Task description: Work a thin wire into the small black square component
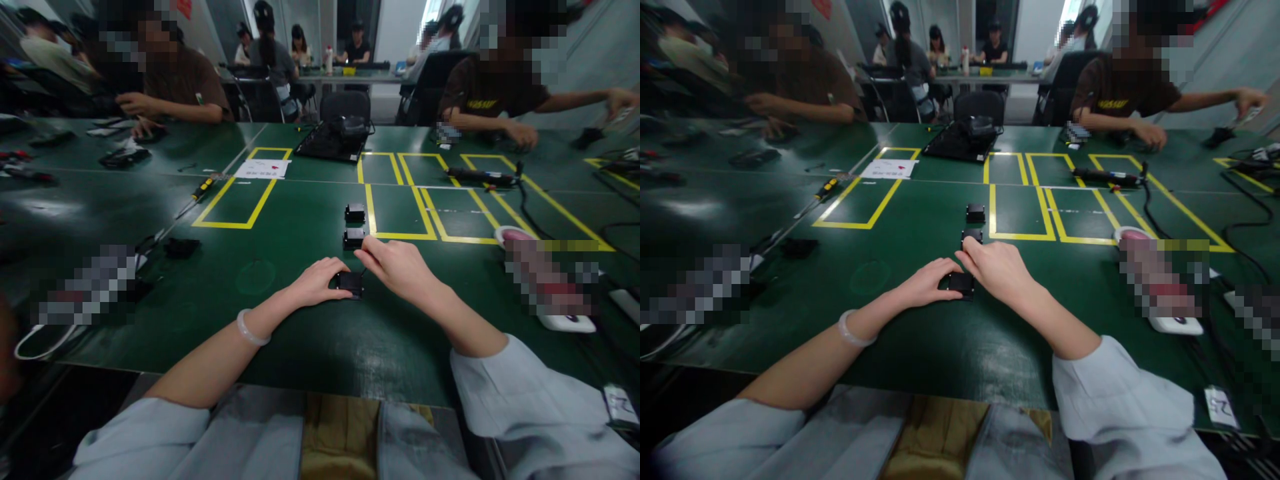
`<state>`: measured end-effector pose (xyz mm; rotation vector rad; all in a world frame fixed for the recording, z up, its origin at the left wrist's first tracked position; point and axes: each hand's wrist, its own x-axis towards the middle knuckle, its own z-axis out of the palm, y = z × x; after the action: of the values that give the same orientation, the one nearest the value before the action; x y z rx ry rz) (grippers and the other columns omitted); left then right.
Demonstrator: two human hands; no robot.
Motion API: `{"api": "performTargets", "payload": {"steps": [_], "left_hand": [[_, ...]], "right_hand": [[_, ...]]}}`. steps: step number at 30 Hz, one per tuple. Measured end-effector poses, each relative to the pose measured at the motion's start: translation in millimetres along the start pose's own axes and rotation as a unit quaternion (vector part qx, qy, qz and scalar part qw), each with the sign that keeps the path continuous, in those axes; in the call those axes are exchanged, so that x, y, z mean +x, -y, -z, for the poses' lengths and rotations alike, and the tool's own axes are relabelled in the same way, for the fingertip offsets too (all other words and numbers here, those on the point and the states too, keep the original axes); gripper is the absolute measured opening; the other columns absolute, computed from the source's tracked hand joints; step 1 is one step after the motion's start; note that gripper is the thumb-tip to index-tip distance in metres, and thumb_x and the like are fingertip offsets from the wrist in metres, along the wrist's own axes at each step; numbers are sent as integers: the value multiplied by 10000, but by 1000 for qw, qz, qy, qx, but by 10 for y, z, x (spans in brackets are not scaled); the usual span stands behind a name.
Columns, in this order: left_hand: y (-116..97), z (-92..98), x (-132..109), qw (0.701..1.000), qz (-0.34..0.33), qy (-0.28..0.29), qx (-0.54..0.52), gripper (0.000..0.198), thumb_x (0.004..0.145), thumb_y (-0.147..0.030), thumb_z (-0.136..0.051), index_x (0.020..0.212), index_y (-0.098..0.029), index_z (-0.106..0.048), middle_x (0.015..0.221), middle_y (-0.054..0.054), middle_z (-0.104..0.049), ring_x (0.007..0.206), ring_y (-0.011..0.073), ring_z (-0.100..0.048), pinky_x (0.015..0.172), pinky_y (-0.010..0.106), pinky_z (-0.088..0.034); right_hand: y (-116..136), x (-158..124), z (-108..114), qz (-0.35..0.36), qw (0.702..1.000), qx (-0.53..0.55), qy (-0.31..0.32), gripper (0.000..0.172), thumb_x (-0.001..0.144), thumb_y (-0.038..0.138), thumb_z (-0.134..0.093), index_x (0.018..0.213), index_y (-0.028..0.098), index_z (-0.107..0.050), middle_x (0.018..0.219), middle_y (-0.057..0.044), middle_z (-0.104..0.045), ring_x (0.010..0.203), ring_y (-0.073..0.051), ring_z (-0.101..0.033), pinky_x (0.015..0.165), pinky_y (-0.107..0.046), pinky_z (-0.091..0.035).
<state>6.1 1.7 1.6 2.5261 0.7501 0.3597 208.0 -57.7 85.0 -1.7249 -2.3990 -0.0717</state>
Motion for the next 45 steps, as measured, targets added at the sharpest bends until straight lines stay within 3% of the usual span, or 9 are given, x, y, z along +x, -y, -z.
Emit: {"api": "performTargets", "payload": {"steps": [9, 17, 28, 36, 45], "left_hand": [[21, -7, -9, 1000, -3, 0, 1, 437, 848, -560, -630, 1105, -209, -579, 1074, 71, -607, 998, 247, -552, 849, 347, -436], [7, 4, -12, 1000, -1, -1, -5, 427, 845, -556, -635, 1091, -211, -585, 1076, 68, -608, 986, 243, -554, 843, 348, -437], [-26, 25, -25, 1000, 2, 1, -6, 422, 838, -544, -654, 1077, -202, -587, 1060, 61, -609, 984, 237, -554, 846, 341, -435], [-5, 21, -24, 1000, -5, -1, -7, 432, 846, -560, -633, 1095, -209, -584, 1073, 65, -605, 990, 238, -550, 855, 346, -433], [-16, 48, -24, 1000, 1, 3, -21, 409, 855, -548, -625, 1087, -214, -589, 1069, 66, -603, 989, 241, -550, 849, 348, -436]], "right_hand": [[-35, 120, -196, -47, 996, 36, -69, 428, 1000, 476, -260, 946, 182, -567, 665, -36, -624, 593, -168, -565, 535, -259, -224], [52, 121, -158, -85, 995, 27, -50, 375, 998, 425, -260, 1030, 175, -538, 736, -57, -665, 606, -178, -586, 537, -263, -242], [50, 31, -40, -47, 999, 26, -8, 257, 961, 291, -308, 1076, 167, -501, 749, -49, -654, 584, -163, -554, 515, -266, -219], [-79, 78, -5, 54, 996, 72, -7, 219, 952, 281, -333, 1035, 180, -508, 776, -39, -647, 617, -145, -544, 564, -260, -258], [-165, 45, -47, -42, 998, 26, -40, 386, 990, 461, -293, 927, 195, -566, 692, -34, -638, 593, -156, -549, 546, -263, -215]]}}
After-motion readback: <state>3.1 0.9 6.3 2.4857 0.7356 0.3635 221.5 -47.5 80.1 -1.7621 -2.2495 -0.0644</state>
